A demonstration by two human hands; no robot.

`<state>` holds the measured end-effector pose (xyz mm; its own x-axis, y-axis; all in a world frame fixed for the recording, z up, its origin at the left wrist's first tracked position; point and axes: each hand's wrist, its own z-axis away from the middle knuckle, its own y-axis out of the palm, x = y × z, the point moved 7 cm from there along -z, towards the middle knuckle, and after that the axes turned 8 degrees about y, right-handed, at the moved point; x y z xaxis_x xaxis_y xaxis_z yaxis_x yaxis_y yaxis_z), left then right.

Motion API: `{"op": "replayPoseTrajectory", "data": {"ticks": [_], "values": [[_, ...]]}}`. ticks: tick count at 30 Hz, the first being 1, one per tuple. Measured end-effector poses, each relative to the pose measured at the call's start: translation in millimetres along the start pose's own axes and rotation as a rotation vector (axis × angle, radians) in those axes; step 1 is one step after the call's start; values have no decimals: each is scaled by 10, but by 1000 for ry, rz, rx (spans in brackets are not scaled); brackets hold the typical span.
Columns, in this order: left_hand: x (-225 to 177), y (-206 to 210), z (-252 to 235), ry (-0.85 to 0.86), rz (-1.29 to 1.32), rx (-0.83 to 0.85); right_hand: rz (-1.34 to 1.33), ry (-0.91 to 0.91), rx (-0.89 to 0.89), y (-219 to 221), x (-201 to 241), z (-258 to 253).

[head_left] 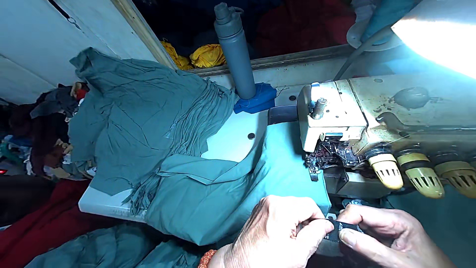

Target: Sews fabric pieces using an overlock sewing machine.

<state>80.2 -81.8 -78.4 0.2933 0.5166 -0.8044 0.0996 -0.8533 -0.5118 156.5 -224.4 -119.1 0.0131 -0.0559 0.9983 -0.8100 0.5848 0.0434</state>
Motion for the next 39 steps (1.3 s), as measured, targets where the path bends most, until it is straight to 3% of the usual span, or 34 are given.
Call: {"op": "replayPoseTrajectory", "data": {"ticks": [9, 14, 17, 20, 24, 30, 39], "values": [[69, -61, 53, -17, 90, 7, -79, 39, -57, -29, -53, -9], [108, -192, 206, 15, -282, 26, 142, 9, -222, -143, 5, 21], [-41, -171, 167, 104, -155, -179, 162, -29, -199, -86, 36, 8], [-39, -39, 135, 31, 21, -262, 169, -71, -140, -7, 71, -4], [-1, 56, 128, -23, 104, -294, 195, -121, -95, 49, 103, -1], [-75, 56, 130, 30, 44, -275, 198, -134, -61, 65, 109, -6], [-141, 42, 111, 22, 27, -252, 175, 2, -87, 35, 51, -28]]}}
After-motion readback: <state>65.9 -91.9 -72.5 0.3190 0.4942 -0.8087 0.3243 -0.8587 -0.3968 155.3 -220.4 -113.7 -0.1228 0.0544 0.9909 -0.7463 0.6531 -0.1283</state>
